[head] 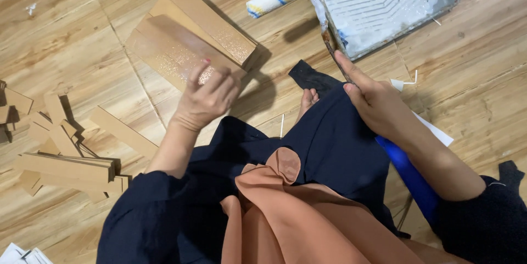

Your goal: Sorting, stacking, and applying a liquid coating to cardboard sheets using a paint roller on the floor.

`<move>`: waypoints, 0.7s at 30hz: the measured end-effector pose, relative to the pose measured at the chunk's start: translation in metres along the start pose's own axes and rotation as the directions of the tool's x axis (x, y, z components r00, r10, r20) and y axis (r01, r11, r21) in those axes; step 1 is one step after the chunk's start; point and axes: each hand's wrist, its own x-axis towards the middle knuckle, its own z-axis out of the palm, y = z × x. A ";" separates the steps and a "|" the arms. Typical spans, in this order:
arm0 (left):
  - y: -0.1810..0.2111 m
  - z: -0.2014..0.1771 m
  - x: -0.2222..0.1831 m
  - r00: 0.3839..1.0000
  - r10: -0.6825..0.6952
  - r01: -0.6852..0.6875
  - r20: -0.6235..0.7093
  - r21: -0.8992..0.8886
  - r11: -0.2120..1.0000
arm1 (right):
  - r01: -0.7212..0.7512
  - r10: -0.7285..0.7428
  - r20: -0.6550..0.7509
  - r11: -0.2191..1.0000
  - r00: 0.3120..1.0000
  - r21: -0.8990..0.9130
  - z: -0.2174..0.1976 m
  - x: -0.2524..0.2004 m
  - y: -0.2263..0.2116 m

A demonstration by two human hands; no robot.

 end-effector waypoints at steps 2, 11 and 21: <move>0.009 -0.003 0.005 1.000 -0.025 0.026 0.004 -0.069 0.997 | 0.012 -0.013 -0.039 0.999 0.999 -0.031 0.002 -0.001 -0.001; 0.009 0.018 -0.014 0.988 -0.157 0.155 -0.013 -0.068 0.986 | -0.016 0.016 -0.026 1.000 1.000 -0.016 0.002 0.001 -0.008; 0.017 0.034 -0.023 0.952 -0.305 0.301 -0.022 -0.113 0.947 | 0.032 -0.033 -0.040 0.999 0.999 -0.017 0.004 0.001 -0.009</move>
